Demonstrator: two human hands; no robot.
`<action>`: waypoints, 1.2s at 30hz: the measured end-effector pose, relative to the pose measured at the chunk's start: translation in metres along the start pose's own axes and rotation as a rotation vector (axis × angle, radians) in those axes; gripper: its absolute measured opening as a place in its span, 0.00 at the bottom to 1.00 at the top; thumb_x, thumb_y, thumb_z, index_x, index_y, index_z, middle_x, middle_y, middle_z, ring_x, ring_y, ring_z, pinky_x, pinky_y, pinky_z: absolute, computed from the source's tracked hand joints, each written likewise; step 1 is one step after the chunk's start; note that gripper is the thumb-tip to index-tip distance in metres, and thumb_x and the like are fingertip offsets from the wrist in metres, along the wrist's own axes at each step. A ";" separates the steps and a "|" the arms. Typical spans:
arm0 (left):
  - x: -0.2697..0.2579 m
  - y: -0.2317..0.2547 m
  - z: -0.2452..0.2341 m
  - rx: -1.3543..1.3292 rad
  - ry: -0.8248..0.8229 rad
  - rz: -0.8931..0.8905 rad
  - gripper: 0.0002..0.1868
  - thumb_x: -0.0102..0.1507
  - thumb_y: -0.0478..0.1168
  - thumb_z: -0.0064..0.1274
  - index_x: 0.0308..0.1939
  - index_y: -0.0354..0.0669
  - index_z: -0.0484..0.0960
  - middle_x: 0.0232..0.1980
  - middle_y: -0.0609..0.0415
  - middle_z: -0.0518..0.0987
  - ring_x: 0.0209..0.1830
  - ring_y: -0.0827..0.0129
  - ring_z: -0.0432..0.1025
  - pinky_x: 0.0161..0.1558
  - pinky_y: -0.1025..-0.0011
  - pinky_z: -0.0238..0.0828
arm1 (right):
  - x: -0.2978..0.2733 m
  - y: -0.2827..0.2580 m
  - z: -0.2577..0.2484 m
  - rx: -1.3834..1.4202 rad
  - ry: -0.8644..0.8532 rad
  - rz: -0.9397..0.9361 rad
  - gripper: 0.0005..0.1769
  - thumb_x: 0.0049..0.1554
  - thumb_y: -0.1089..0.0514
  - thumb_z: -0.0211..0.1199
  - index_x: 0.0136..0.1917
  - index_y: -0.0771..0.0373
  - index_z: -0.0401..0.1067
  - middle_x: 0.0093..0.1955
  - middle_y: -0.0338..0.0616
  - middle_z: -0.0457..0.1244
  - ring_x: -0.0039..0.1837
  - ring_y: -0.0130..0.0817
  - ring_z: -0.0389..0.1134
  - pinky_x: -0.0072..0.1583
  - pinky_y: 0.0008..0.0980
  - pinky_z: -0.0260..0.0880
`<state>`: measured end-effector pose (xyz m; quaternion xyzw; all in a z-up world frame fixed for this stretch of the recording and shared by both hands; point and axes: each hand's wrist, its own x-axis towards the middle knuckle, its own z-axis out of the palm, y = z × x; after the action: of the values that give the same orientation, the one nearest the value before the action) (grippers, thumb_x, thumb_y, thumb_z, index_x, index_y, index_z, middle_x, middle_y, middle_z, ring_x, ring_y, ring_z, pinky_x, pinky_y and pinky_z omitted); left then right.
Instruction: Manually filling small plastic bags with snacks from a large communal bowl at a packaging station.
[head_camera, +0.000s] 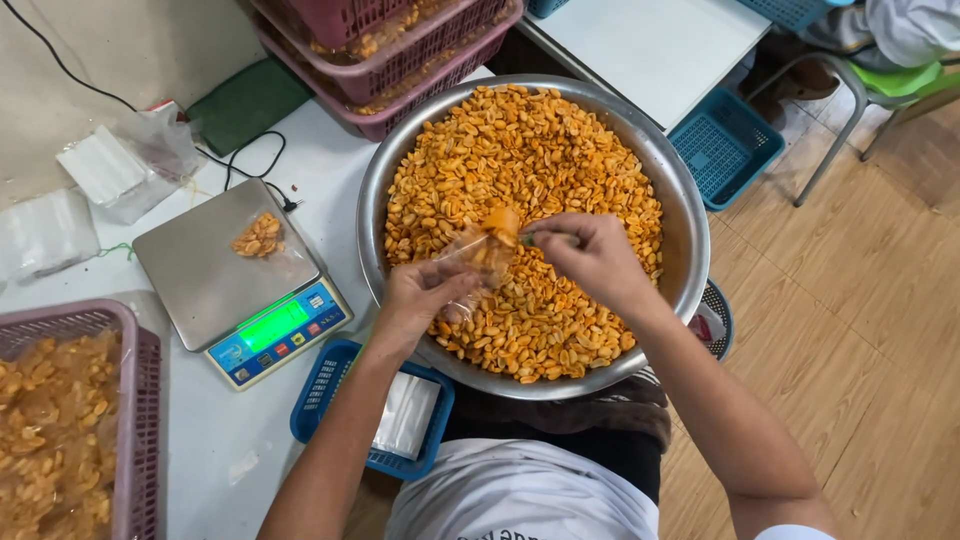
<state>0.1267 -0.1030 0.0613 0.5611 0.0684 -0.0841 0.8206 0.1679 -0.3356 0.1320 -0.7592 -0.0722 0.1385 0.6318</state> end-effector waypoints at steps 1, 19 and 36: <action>-0.003 0.009 0.007 0.084 -0.053 0.032 0.12 0.60 0.34 0.68 0.43 0.29 0.86 0.28 0.47 0.81 0.24 0.72 0.74 0.23 0.76 0.72 | -0.003 0.000 0.002 -0.202 0.014 -0.176 0.11 0.58 0.65 0.62 0.53 0.72 0.79 0.34 0.51 0.67 0.33 0.34 0.67 0.34 0.28 0.65; 0.012 0.003 0.027 0.288 -0.298 0.169 0.25 0.63 0.33 0.63 0.63 0.47 0.76 0.39 0.53 0.81 0.35 0.72 0.77 0.37 0.74 0.78 | -0.016 -0.019 -0.016 -0.088 0.153 -0.264 0.12 0.58 0.67 0.61 0.53 0.73 0.78 0.29 0.48 0.63 0.30 0.27 0.63 0.33 0.24 0.63; 0.031 0.042 -0.172 0.671 0.488 0.611 0.13 0.71 0.52 0.50 0.45 0.49 0.81 0.44 0.59 0.85 0.44 0.75 0.77 0.48 0.74 0.73 | -0.010 0.046 -0.048 -0.051 0.287 0.077 0.11 0.66 0.62 0.57 0.52 0.71 0.77 0.32 0.44 0.60 0.33 0.28 0.57 0.38 0.27 0.57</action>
<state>0.1631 0.0706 0.0307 0.7912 0.0604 0.2756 0.5427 0.1699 -0.3919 0.0955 -0.7891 0.0446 0.0506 0.6106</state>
